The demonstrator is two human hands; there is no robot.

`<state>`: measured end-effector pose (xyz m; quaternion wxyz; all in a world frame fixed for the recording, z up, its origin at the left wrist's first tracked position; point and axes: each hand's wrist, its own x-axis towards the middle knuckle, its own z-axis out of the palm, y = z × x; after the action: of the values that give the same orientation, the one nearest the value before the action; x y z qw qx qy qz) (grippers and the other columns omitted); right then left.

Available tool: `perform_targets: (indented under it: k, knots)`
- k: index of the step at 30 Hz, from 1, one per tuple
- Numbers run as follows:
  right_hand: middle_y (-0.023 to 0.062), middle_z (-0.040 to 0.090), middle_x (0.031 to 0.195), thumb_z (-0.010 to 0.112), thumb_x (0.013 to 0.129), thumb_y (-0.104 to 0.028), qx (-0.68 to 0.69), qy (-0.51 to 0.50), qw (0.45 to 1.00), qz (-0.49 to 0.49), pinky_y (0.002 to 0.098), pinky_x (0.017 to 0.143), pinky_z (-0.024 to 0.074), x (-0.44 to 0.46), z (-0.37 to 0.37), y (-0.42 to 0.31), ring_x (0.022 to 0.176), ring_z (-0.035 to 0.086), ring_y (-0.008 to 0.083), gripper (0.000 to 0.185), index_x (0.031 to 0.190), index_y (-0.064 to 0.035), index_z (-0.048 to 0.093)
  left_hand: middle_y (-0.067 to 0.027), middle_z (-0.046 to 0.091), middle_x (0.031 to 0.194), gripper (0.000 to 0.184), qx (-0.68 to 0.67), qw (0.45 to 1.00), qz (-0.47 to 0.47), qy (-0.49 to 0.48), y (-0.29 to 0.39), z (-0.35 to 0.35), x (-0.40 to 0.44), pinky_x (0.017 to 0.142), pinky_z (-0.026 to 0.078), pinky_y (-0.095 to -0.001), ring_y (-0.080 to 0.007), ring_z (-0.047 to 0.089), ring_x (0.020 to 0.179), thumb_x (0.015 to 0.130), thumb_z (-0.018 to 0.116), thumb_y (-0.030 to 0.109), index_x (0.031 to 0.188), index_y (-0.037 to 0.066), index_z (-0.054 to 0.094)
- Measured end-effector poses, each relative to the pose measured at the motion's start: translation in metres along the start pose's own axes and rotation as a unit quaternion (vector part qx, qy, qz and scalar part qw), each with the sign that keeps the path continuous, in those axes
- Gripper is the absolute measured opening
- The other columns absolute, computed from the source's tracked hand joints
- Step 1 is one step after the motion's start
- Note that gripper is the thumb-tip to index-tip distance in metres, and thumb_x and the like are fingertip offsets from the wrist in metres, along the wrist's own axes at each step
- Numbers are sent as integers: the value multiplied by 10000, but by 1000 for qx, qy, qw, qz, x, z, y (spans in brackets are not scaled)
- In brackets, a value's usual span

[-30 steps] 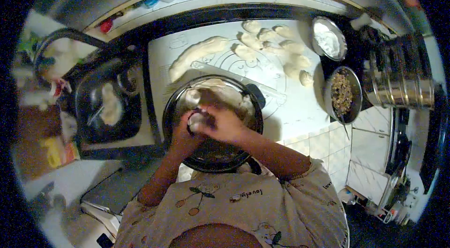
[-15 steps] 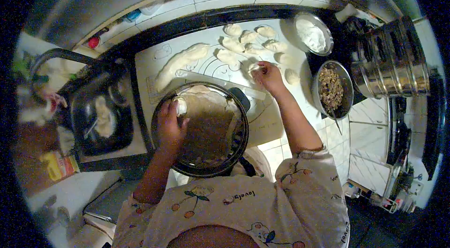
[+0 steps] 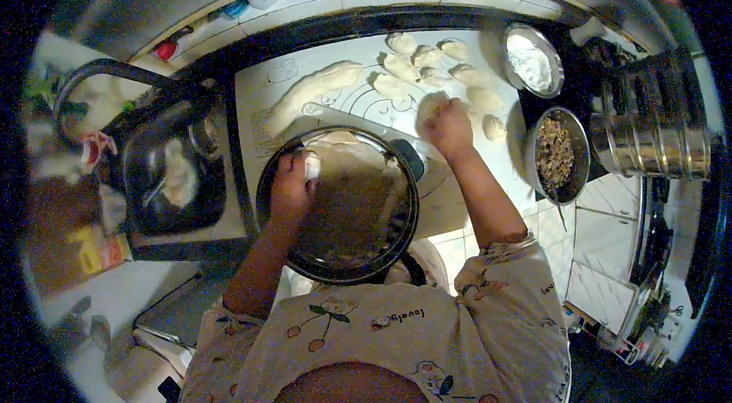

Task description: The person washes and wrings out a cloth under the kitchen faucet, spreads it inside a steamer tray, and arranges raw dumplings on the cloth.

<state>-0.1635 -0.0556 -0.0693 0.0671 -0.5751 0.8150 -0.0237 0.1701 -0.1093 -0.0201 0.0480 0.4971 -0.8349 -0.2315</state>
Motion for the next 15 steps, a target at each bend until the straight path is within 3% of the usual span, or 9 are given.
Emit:
perform_targets:
  k: [2,5,8,11,15]
  knots:
    - [173,559,918,612,691,-194,96,38,993,54,406,771,471,-8,-36,-21,888,544,331,367,1008,-17,565,-177,469,1129,546,0,1000,18,25,0,1,-1,840,435,-418,-350,496,1001,694,644,70,1198,49,437]
    - [183,559,913,638,685,-214,77,41,996,9,402,760,470,-9,-28,-16,860,548,346,379,1001,-16,563,-163,470,1138,558,5,999,33,32,-4,4,1,843,436,-417,-344,490,1015,697,651,85,1208,54,429]
    - [177,562,911,666,682,-180,69,13,997,32,382,754,479,-6,-32,-14,849,565,328,406,1037,-15,560,-155,469,1151,575,18,999,26,8,-5,3,3,851,435,-418,-334,490,1022,706,661,112,1224,64,417]
    - [170,570,943,698,667,-143,306,56,947,82,359,769,482,-23,-79,-46,857,583,306,450,1072,-8,556,-154,464,1168,585,14,1000,5,-22,-8,-2,4,862,434,-418,-325,488,1036,715,666,131,1237,74,408]
    - [171,587,966,726,637,-154,492,50,868,43,344,784,483,-53,-78,-102,867,597,294,498,1081,-7,556,-156,454,1195,601,-7,1000,7,-24,-7,-8,-2,874,428,-419,-337,474,1061,724,667,139,1256,84,392]
